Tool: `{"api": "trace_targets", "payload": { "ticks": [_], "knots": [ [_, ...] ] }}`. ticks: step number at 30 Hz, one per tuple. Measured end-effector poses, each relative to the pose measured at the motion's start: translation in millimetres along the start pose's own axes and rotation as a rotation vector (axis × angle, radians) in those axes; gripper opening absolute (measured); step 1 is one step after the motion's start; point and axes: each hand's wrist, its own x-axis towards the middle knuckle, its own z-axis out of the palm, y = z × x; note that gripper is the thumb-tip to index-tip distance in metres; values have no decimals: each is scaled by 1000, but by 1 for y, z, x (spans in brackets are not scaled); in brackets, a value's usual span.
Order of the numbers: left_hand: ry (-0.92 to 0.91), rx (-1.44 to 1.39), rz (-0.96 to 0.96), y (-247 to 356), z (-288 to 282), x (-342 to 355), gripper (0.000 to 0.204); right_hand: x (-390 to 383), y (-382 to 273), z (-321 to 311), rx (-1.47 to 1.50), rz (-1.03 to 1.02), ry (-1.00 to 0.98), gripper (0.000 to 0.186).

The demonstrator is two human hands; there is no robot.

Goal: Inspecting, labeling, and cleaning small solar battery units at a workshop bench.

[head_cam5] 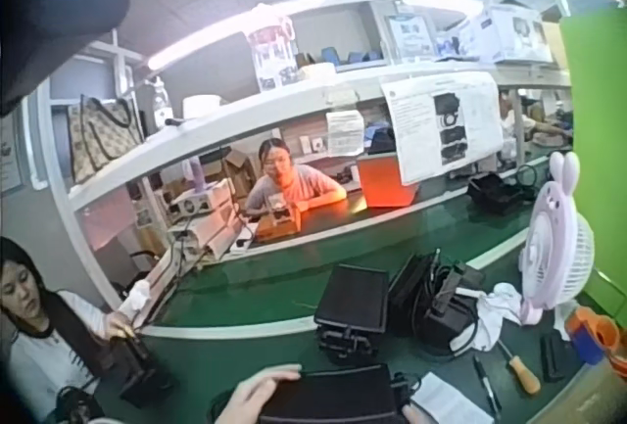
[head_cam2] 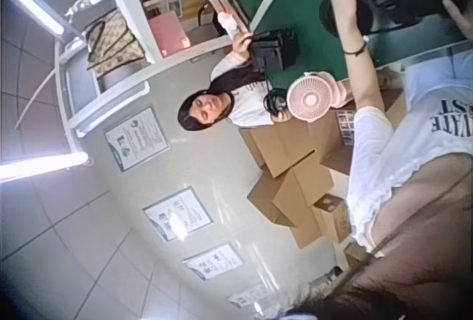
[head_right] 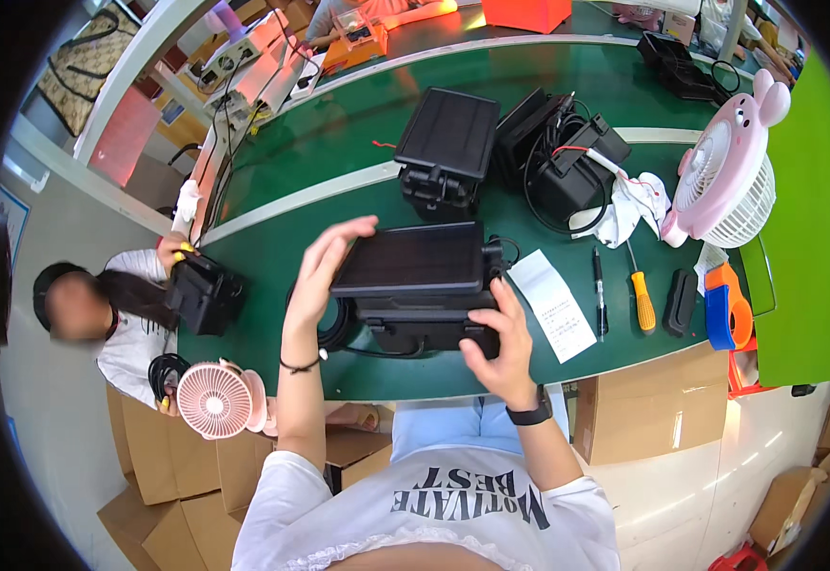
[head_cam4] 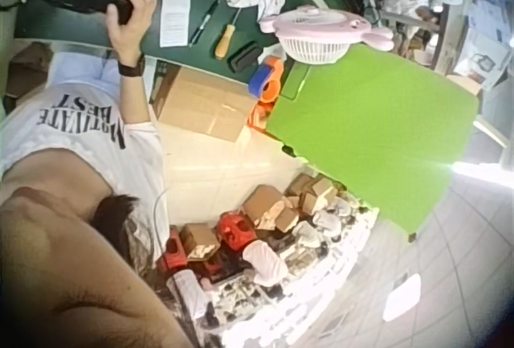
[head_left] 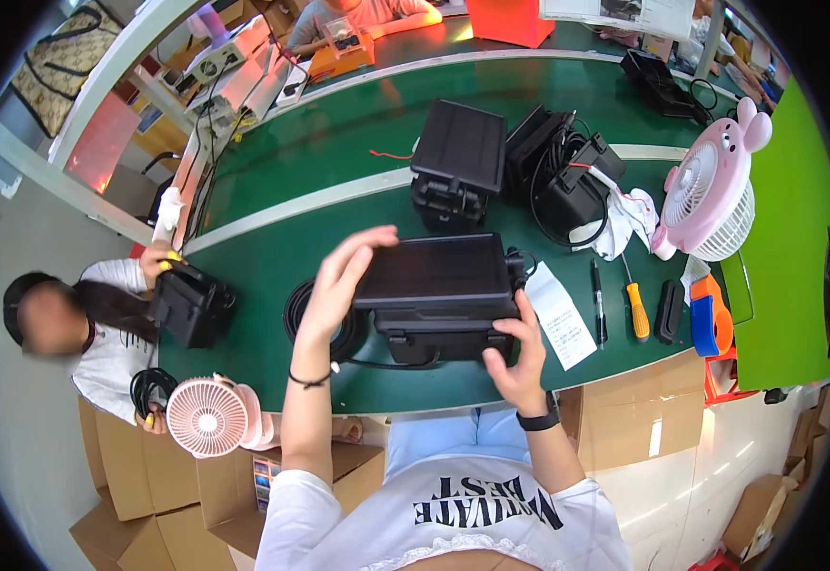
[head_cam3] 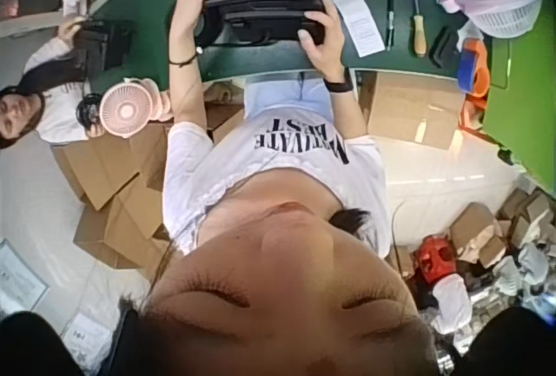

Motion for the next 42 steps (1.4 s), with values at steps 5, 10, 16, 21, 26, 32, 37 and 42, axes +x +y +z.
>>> {"api": "trace_targets", "payload": {
  "ticks": [5, 10, 16, 21, 26, 32, 37, 42],
  "knots": [
    [-35, 192, 97, 5, 17, -53, 29, -10, 3, -10, 525, 163, 154, 20],
    [121, 228, 192, -12, 39, -83, 28, -4, -5, -15, 392, 299, 145, 22],
    [382, 472, 347, -6, 59, -96, 51, -23, -11, -12, 387, 280, 148, 25],
    [505, 629, 351, 4, 57, -107, 44, -32, -14, -19, 418, 237, -8, 26],
    [446, 464, 355, -2, 52, -99, 19, -30, -18, -9, 445, 296, 76, 27],
    [596, 73, 314, -20, 63, -86, 10, -20, -28, -7, 156, 190, -10, 25],
    [622, 53, 348, -26, 67, -87, 8, -12, -45, -9, -174, 85, 52, 20],
    [602, 16, 356, -26, 65, -86, 8, -18, -54, -2, -289, 21, 207, 17]
  ]
}}
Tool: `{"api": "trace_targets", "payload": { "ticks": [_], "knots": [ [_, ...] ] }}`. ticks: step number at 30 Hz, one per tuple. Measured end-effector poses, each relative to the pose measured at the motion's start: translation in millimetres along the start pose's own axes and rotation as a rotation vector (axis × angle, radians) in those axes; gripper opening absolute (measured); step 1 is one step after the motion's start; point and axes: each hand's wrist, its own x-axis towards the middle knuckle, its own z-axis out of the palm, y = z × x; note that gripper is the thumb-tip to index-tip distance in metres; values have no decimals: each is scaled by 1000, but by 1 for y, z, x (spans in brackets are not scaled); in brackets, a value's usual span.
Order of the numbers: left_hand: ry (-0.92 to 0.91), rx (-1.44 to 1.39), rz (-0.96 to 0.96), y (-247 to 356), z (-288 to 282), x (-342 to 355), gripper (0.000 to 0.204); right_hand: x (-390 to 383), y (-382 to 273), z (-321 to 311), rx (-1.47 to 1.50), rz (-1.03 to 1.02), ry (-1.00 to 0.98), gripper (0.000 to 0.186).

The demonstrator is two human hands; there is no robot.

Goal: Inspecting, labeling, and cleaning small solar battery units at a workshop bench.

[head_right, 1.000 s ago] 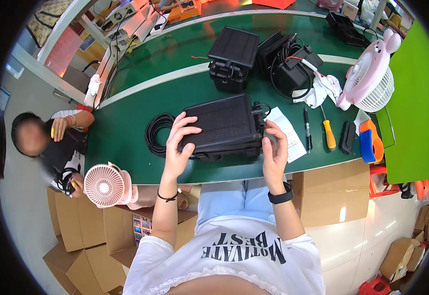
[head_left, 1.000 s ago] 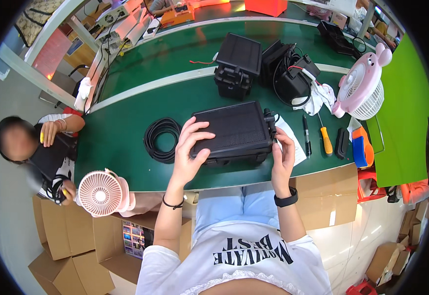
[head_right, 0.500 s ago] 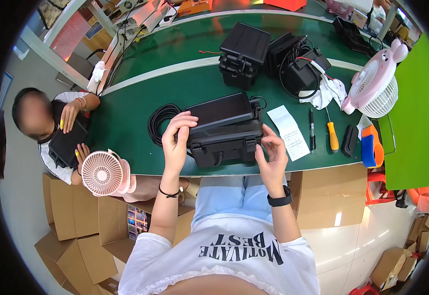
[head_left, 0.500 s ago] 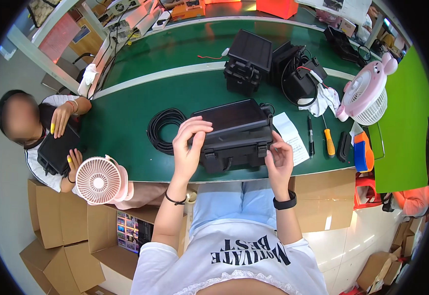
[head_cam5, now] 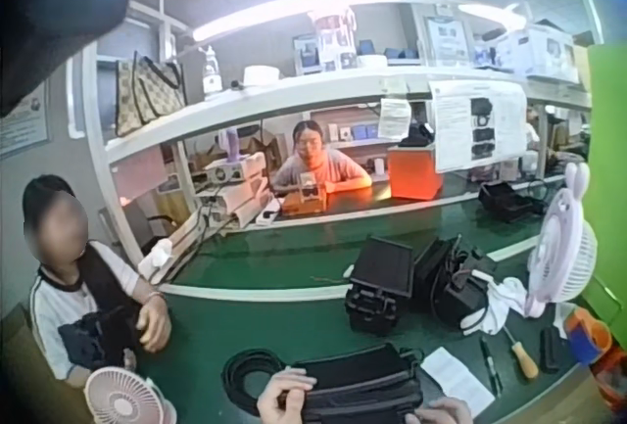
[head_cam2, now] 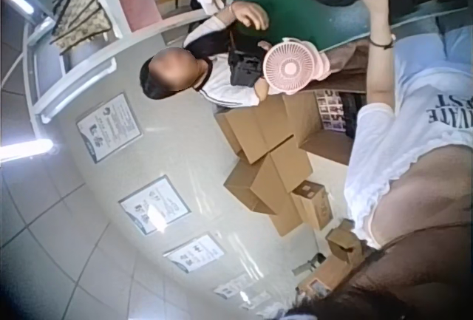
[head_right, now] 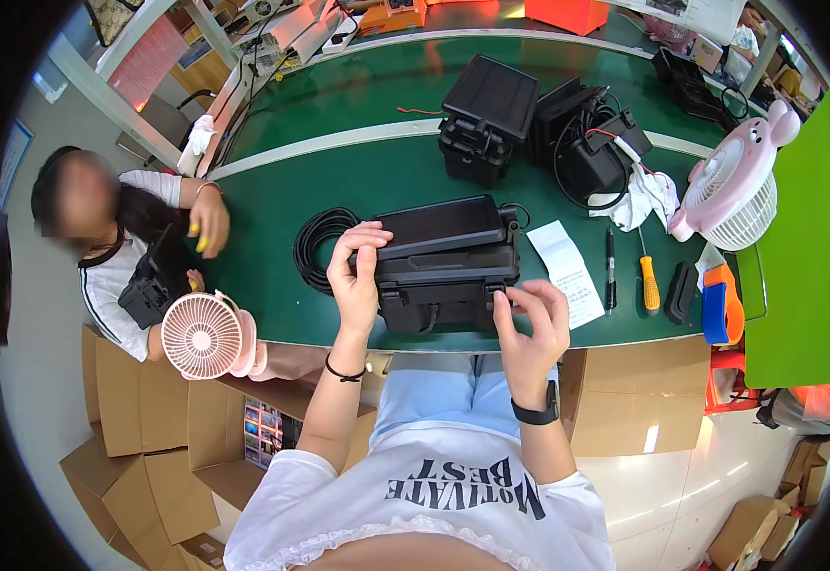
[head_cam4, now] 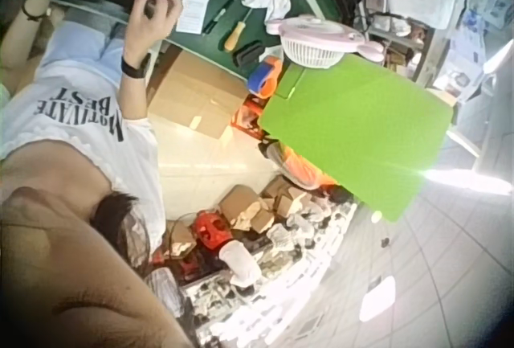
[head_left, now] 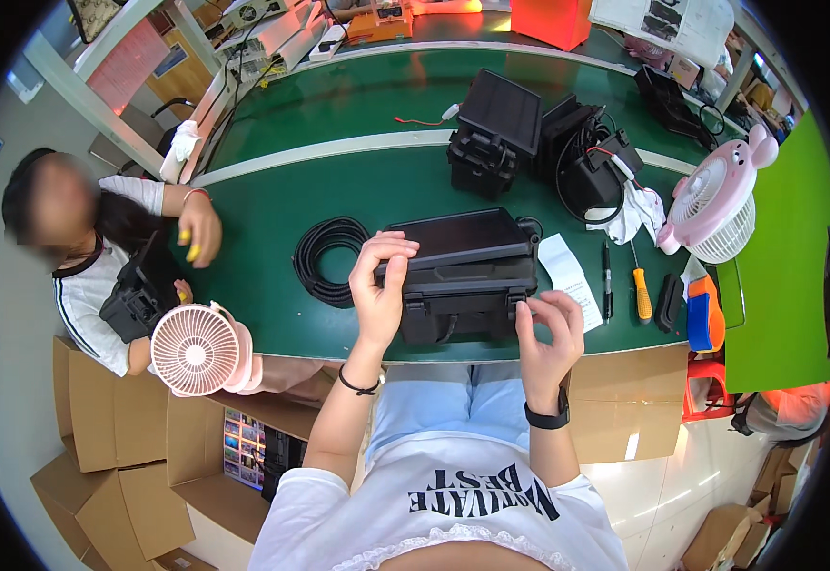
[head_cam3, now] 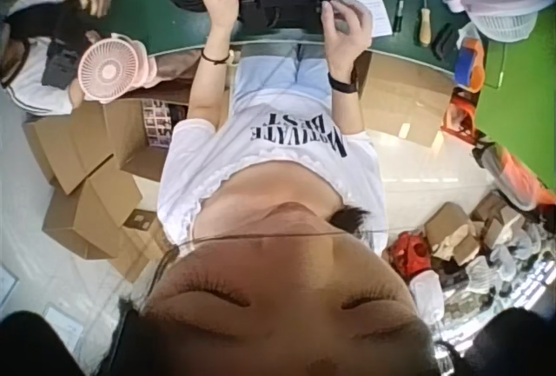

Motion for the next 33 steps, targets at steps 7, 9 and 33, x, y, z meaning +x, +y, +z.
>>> {"api": "trace_targets", "payload": {
  "ticks": [7, 9, 33],
  "knots": [
    [14, -50, -52, 2, 9, 1, 6, -14, 5, 11, 119, 6, 111, 16],
    [8, -54, -47, 2, 11, 2, 7, -19, 6, 16, 457, 165, 190, 18],
    [38, -4, -21, -3, 10, 0, 10, 7, 26, 10, 501, 136, -196, 10]
  ]
}}
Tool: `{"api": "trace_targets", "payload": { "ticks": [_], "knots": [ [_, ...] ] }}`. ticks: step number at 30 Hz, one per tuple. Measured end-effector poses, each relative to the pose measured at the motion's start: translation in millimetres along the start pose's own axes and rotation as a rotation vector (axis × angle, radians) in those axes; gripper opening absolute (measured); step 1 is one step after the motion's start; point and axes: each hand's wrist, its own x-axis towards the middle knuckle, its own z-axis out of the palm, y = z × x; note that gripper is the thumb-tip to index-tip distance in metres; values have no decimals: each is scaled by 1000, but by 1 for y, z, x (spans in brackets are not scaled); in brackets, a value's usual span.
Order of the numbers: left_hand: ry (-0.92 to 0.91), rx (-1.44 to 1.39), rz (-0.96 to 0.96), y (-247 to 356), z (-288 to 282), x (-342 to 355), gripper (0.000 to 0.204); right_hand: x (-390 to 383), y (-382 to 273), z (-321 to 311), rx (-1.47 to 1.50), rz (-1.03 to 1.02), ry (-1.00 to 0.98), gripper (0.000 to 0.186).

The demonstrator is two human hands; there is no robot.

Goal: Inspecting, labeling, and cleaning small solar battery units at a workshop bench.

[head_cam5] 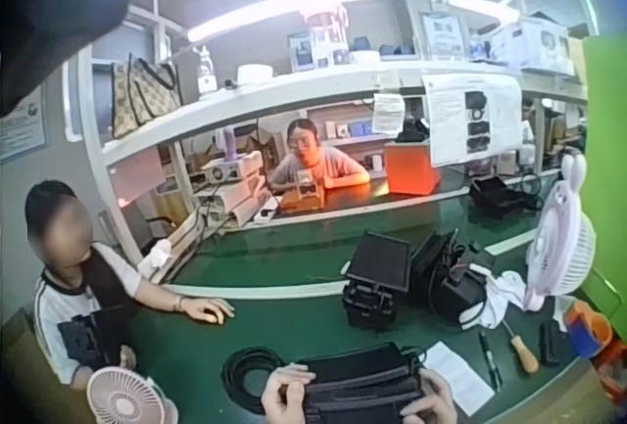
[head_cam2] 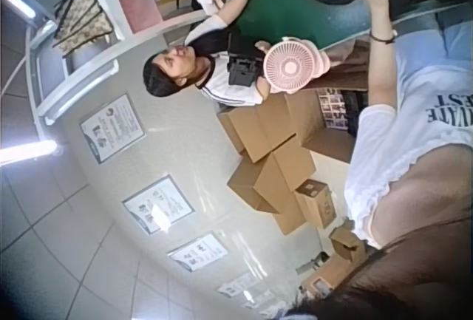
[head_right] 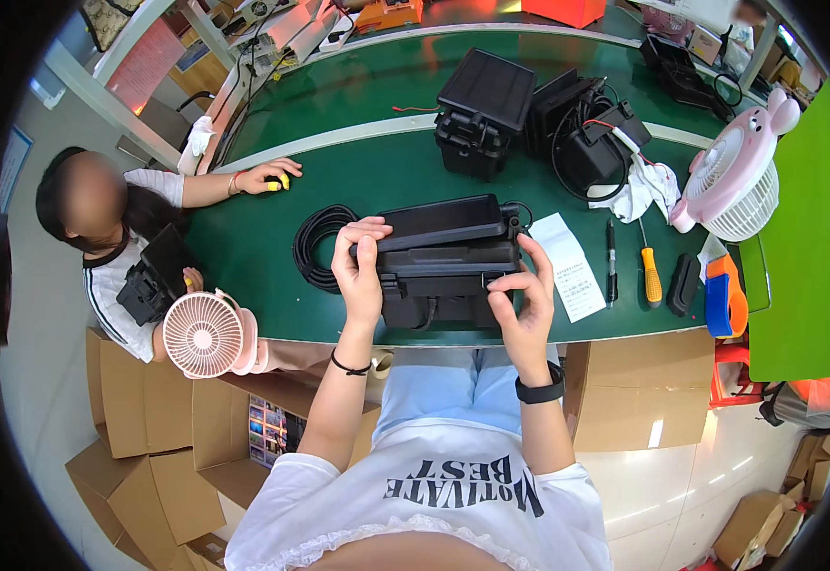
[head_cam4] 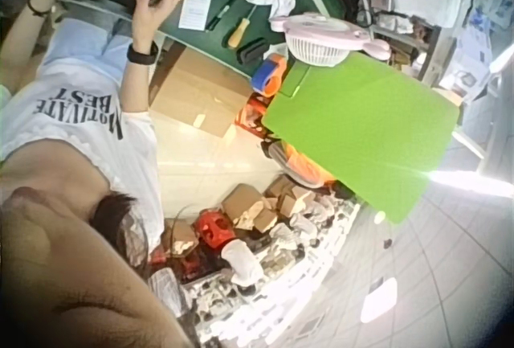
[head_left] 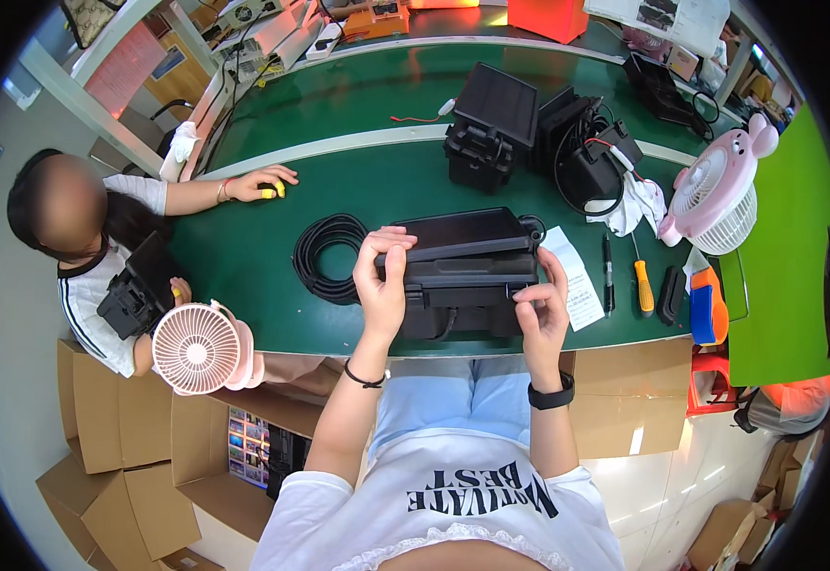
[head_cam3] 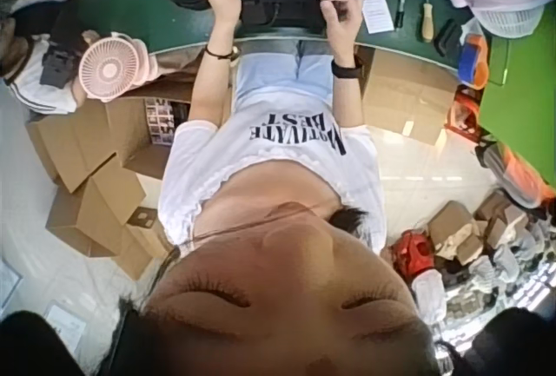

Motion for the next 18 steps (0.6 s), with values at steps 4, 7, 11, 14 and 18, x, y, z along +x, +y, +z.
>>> {"api": "trace_targets", "payload": {
  "ticks": [4, 7, 11, 14, 18],
  "knots": [
    [-22, -40, -70, 5, -1, 1, 11, -2, 12, 6, 115, -14, 13, 19],
    [138, -62, -60, 17, 0, -16, 23, -1, 13, 14, 244, 82, 32, 64],
    [75, 394, -11, 26, -21, -57, 18, -10, 13, 13, 204, 214, -6, 97],
    [-19, 551, -93, 43, -21, -75, 22, -9, 8, 15, 181, 265, -20, 101],
    [-174, 744, 40, 53, -27, -74, 28, -11, 21, 12, 185, 251, -11, 101]
  ]
}}
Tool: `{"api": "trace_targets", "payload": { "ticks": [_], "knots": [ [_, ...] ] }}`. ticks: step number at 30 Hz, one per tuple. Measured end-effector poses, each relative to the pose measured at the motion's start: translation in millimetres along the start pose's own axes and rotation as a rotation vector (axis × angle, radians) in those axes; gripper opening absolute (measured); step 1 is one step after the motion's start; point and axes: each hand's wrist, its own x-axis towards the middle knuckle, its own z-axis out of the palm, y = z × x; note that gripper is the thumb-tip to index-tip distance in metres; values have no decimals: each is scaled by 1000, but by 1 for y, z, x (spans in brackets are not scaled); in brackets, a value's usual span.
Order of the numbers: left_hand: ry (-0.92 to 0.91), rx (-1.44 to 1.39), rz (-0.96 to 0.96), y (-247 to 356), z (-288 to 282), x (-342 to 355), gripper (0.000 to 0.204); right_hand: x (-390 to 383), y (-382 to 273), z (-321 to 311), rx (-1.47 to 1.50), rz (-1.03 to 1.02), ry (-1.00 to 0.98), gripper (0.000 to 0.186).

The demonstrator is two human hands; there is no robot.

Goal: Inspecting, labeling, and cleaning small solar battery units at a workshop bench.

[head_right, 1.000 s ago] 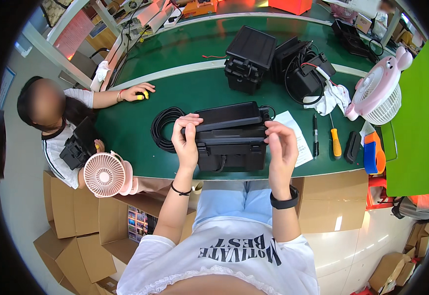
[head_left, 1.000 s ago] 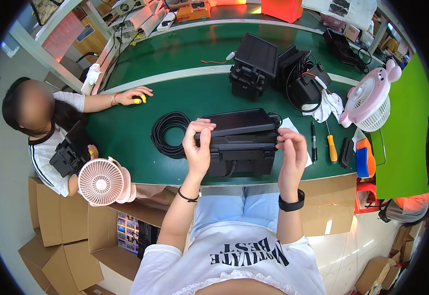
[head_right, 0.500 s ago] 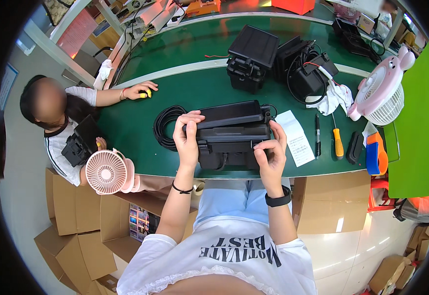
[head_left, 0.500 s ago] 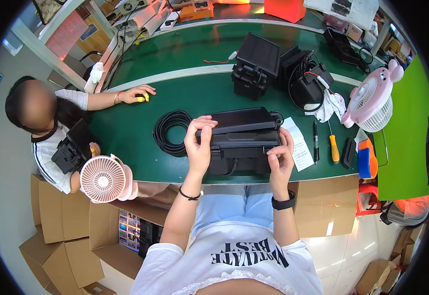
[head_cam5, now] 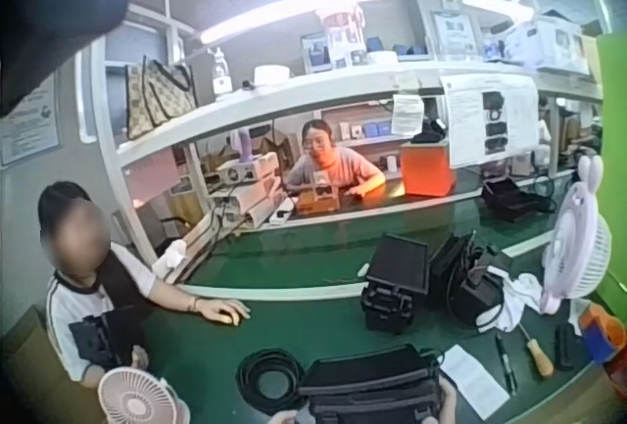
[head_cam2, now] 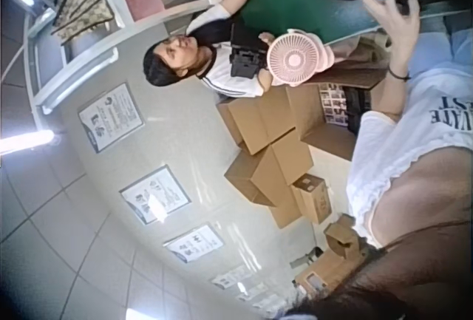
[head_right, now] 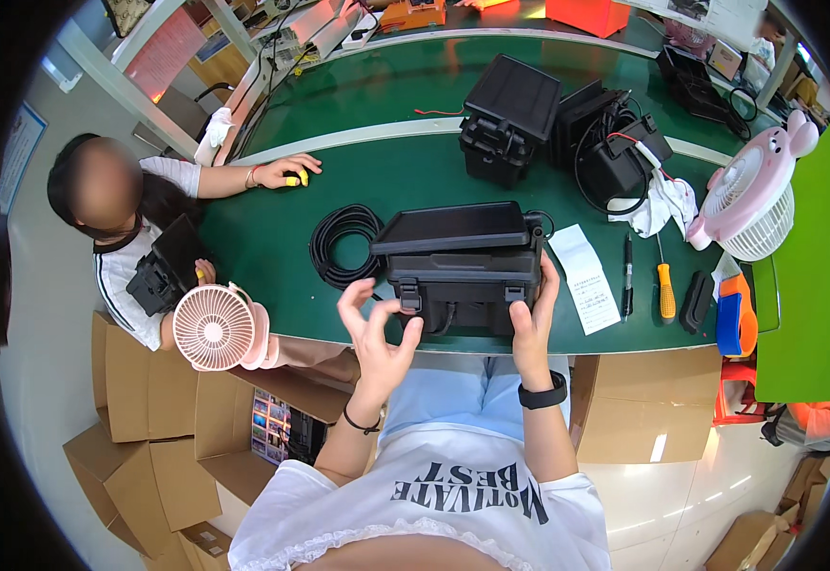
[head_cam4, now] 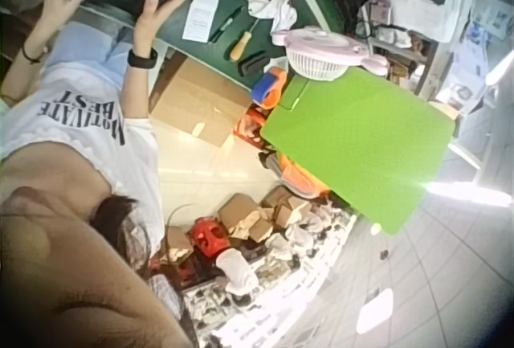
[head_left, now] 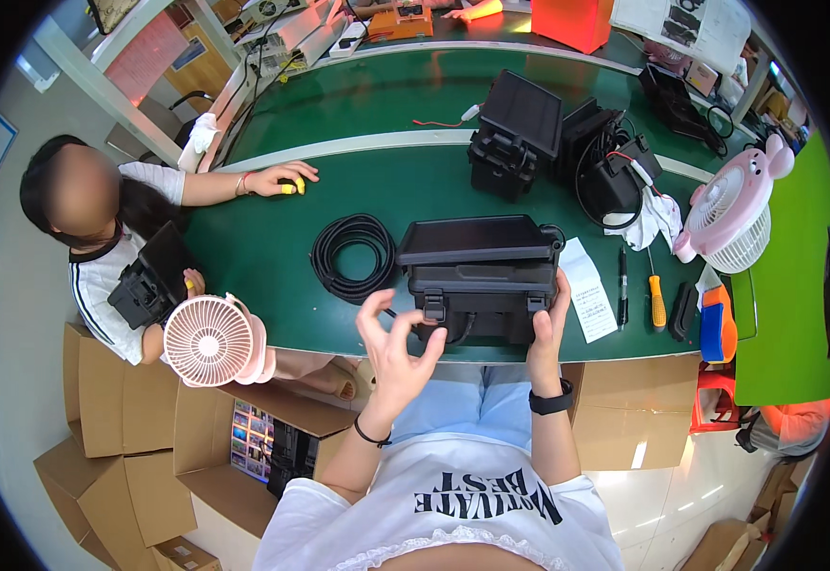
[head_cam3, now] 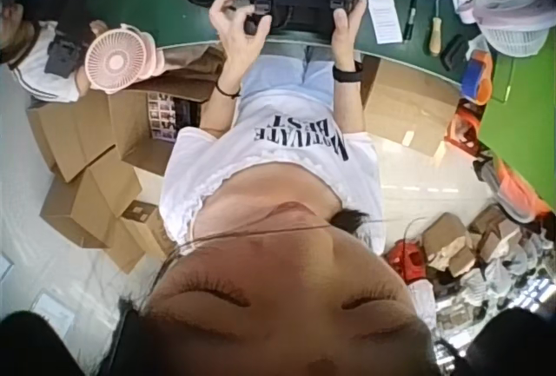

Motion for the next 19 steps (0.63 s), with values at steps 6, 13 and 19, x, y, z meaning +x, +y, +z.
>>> {"api": "trace_targets", "payload": {
  "ticks": [6, 13, 19],
  "knots": [
    [82, -313, -59, 4, 4, 12, 30, 0, -6, 5, -30, -9, 27, 101],
    [150, -673, -157, -19, 35, 17, 44, -2, -8, 4, -14, -5, 21, 99],
    [-61, -1008, -364, -36, 51, 19, 109, -1, -4, 3, -109, -10, 10, 97]
  ]
}}
